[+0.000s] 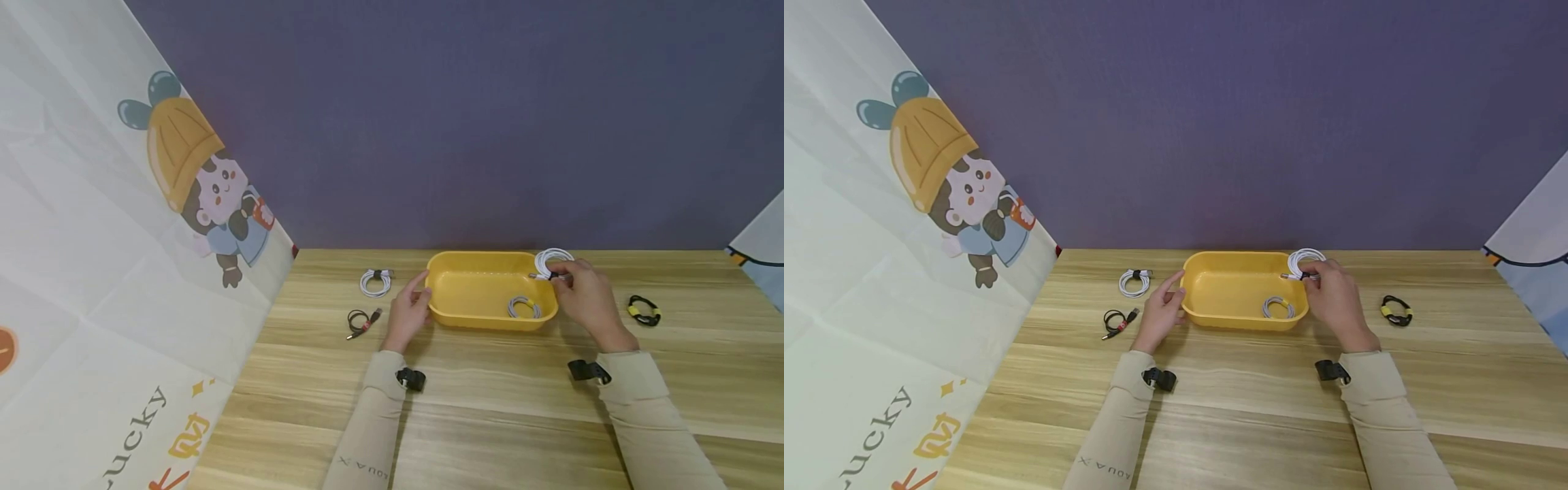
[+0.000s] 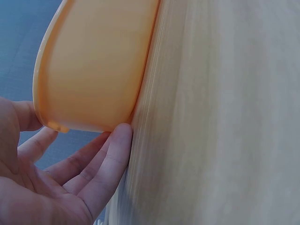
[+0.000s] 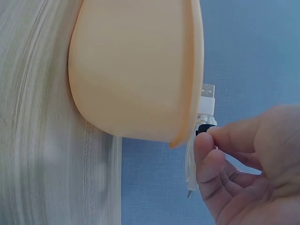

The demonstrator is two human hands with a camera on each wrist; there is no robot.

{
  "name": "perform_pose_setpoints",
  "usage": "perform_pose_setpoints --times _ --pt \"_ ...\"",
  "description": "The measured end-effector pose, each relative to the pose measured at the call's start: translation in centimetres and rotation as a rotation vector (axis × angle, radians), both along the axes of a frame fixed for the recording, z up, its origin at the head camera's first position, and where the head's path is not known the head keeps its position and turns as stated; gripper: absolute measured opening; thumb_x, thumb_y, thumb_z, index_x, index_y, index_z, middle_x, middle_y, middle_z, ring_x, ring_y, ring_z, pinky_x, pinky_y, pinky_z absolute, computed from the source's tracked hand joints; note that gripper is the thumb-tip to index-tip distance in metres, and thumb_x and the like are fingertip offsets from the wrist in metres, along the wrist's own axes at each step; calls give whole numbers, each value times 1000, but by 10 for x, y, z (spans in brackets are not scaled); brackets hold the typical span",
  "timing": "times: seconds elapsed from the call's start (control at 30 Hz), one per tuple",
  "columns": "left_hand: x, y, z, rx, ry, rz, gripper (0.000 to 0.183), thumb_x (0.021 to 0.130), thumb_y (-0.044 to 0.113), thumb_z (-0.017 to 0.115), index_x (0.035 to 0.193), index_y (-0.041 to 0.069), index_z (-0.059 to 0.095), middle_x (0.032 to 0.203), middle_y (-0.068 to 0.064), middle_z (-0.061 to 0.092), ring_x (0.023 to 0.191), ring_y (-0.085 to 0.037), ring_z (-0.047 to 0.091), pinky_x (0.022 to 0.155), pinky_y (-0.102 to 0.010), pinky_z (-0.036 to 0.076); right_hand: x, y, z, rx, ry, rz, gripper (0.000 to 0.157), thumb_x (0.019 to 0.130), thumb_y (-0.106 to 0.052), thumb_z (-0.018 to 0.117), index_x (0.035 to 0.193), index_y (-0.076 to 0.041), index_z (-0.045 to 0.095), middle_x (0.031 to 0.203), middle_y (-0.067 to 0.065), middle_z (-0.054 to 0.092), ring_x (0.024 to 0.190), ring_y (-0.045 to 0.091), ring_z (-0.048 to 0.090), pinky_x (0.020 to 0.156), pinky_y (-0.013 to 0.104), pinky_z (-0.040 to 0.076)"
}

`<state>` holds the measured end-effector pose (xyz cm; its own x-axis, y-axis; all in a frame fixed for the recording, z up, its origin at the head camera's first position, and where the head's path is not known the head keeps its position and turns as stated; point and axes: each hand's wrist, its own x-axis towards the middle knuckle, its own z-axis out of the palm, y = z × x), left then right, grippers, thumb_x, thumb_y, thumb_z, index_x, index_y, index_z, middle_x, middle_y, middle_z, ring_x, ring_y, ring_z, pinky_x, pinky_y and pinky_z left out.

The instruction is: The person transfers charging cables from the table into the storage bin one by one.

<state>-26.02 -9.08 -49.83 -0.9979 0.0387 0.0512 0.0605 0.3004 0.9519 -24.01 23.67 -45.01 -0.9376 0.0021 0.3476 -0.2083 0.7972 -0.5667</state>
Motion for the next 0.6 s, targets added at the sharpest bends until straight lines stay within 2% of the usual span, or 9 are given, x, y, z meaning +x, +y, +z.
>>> perform_pose_setpoints --times 0.27,0.6 --pt "0 0 0 9 -2 3 44 106 24 57 149 30 54 113 -20 75 70 -27 72 58 -32 64 0 -5 0 4 11 4 27 97 -1 62 123 4 69 107 24 63 85 36 65 62 32 48" --pt "-1 0 -2 9 0 7 43 106 24 57 149 31 54 113 -19 75 70 -26 72 57 -32 64 1 -13 0 6 -12 48 25 99 -1 61 122 5 68 107 24 63 81 33 64 59 30 47"
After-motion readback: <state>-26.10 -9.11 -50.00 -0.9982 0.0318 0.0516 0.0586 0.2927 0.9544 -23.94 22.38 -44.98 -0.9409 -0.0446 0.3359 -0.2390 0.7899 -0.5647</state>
